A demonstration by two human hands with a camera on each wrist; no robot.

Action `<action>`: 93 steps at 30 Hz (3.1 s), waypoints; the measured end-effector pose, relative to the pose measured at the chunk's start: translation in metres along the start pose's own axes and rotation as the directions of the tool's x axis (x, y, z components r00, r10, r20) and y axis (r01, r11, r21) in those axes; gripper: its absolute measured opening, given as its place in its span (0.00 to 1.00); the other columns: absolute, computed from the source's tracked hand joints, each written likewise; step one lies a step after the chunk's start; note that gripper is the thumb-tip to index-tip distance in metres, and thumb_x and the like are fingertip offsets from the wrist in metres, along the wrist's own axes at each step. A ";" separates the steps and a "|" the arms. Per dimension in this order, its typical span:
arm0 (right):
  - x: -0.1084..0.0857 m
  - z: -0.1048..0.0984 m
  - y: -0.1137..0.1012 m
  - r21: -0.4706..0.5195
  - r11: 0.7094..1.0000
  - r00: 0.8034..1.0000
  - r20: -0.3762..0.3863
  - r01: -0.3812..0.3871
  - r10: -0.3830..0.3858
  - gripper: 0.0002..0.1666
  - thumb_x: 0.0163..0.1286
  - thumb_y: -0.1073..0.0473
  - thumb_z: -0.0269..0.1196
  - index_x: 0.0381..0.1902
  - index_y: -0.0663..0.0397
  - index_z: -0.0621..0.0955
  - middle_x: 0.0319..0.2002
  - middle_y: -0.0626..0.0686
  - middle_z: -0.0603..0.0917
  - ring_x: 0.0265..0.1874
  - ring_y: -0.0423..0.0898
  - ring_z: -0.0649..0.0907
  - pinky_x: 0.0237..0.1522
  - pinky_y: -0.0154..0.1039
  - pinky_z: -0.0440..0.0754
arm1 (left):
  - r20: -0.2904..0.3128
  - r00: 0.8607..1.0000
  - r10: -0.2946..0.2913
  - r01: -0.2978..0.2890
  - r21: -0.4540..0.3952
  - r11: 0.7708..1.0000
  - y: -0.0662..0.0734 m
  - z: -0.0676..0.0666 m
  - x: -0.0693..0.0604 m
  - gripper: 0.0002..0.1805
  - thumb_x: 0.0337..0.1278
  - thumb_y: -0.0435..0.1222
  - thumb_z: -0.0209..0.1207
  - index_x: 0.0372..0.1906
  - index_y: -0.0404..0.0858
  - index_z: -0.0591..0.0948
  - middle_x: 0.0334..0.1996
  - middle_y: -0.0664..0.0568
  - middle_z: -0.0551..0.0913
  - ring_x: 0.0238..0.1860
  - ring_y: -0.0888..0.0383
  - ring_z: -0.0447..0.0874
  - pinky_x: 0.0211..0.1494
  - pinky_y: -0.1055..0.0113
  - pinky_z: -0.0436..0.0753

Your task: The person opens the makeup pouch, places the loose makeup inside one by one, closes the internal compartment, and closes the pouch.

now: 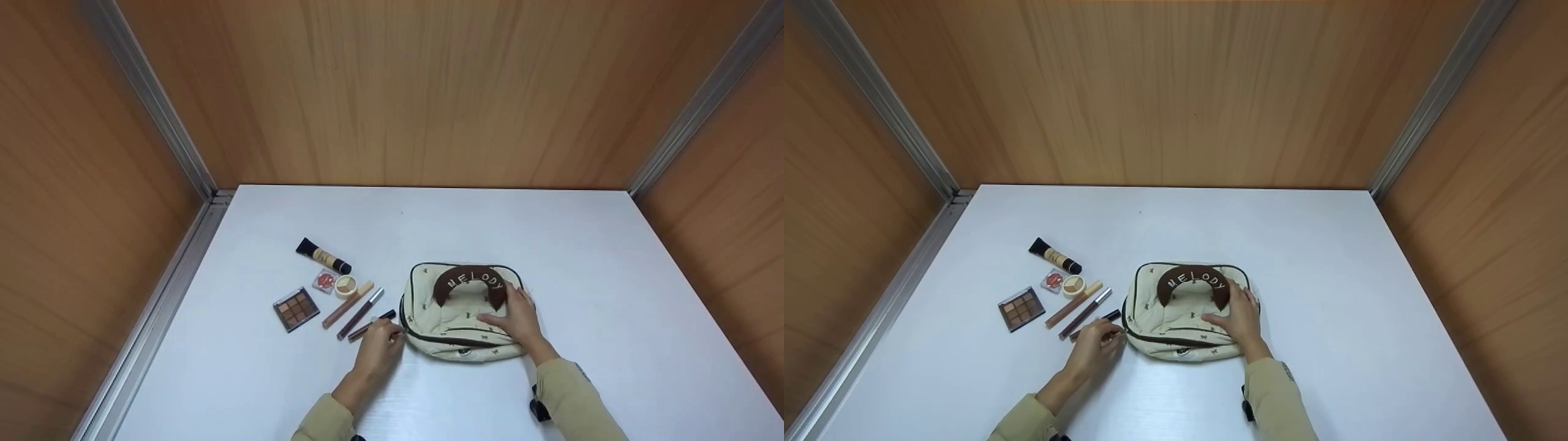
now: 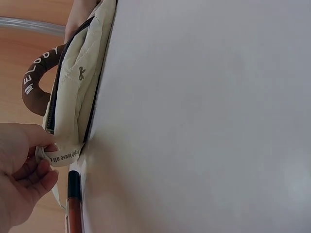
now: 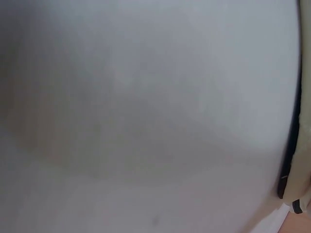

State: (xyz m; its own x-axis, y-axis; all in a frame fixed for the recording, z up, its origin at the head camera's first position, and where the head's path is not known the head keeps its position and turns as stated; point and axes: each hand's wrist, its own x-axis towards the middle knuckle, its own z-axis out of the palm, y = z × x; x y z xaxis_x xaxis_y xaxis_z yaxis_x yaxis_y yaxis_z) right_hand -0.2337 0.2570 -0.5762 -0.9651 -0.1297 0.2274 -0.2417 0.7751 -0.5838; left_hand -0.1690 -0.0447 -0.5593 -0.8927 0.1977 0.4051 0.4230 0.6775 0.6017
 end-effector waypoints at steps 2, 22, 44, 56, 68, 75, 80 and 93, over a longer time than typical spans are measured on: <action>0.000 0.000 0.000 -0.009 1.000 1.000 0.000 -0.003 0.003 0.57 0.39 0.39 0.70 0.62 0.61 0.61 0.54 0.62 0.72 0.54 0.57 0.70 0.62 0.47 0.46 | -0.001 1.000 -0.002 0.002 -0.005 1.000 0.002 0.001 -0.001 0.03 0.43 0.29 0.59 0.25 0.35 0.83 0.21 0.54 0.76 0.25 0.61 0.73 0.29 0.71 0.74; 0.001 0.001 0.000 -0.005 1.000 1.000 -0.006 -0.002 0.002 0.57 0.38 0.41 0.71 0.62 0.63 0.61 0.54 0.64 0.71 0.54 0.59 0.69 0.62 0.48 0.46 | 0.002 1.000 -0.016 0.016 -0.055 0.998 0.016 0.010 -0.009 0.03 0.40 0.28 0.60 0.22 0.37 0.83 0.21 0.54 0.79 0.26 0.61 0.75 0.28 0.72 0.75; -0.001 -0.002 -0.002 0.005 1.000 1.000 -0.002 0.001 -0.001 0.56 0.40 0.41 0.71 0.62 0.61 0.61 0.54 0.62 0.72 0.54 0.57 0.70 0.63 0.47 0.44 | -0.041 0.999 0.012 -0.010 0.032 0.999 0.031 0.020 -0.013 0.03 0.39 0.28 0.60 0.20 0.37 0.82 0.20 0.54 0.78 0.25 0.59 0.75 0.29 0.70 0.74; -0.001 -0.002 -0.004 0.011 0.999 0.999 0.023 -0.031 0.031 0.57 0.40 0.41 0.70 0.63 0.61 0.60 0.56 0.63 0.70 0.57 0.60 0.65 0.62 0.51 0.43 | -0.054 0.998 0.028 -0.025 0.059 0.998 0.041 0.026 -0.012 0.07 0.40 0.29 0.59 0.16 0.41 0.81 0.18 0.58 0.77 0.24 0.62 0.74 0.26 0.72 0.73; -0.001 0.001 -0.001 -0.023 1.000 1.000 -0.009 0.007 -0.007 0.58 0.38 0.39 0.70 0.62 0.63 0.61 0.54 0.64 0.72 0.54 0.59 0.69 0.62 0.49 0.45 | -0.059 0.998 -0.002 0.009 0.121 0.993 0.051 0.028 -0.011 0.08 0.36 0.28 0.59 0.14 0.41 0.81 0.16 0.58 0.76 0.21 0.61 0.74 0.23 0.70 0.72; -0.001 0.000 -0.001 -0.013 1.000 1.000 -0.008 -0.005 0.005 0.57 0.39 0.40 0.71 0.62 0.63 0.61 0.54 0.65 0.72 0.55 0.61 0.67 0.62 0.51 0.45 | -0.056 0.998 0.007 -0.001 0.120 0.993 0.056 0.028 -0.009 0.11 0.36 0.27 0.59 0.10 0.43 0.77 0.13 0.59 0.73 0.19 0.62 0.71 0.20 0.71 0.70; -0.001 -0.001 -0.002 -0.013 1.000 1.000 0.004 -0.017 0.017 0.57 0.39 0.40 0.70 0.62 0.62 0.61 0.55 0.64 0.71 0.56 0.60 0.67 0.62 0.50 0.44 | -0.044 0.999 0.019 -0.014 0.122 0.992 0.059 0.028 -0.008 0.11 0.35 0.27 0.58 0.10 0.43 0.76 0.13 0.59 0.72 0.19 0.63 0.70 0.21 0.71 0.69; -0.002 0.000 -0.002 -0.025 1.000 1.000 -0.007 -0.010 0.010 0.58 0.39 0.38 0.70 0.62 0.63 0.61 0.54 0.64 0.72 0.54 0.59 0.69 0.62 0.49 0.46 | -0.037 0.999 0.028 -0.023 0.124 0.992 0.068 0.036 -0.007 0.06 0.36 0.27 0.60 0.16 0.40 0.82 0.17 0.57 0.77 0.23 0.62 0.75 0.24 0.73 0.72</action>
State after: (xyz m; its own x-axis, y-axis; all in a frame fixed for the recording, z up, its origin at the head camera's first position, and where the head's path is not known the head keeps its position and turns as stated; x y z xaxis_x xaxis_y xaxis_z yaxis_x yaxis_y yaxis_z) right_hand -0.2315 0.2557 -0.5758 -0.9667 -0.1177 0.2274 -0.2296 0.7914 -0.5666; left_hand -0.1393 0.0251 -0.5461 -0.8741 0.1900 0.4470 0.4210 0.7556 0.5019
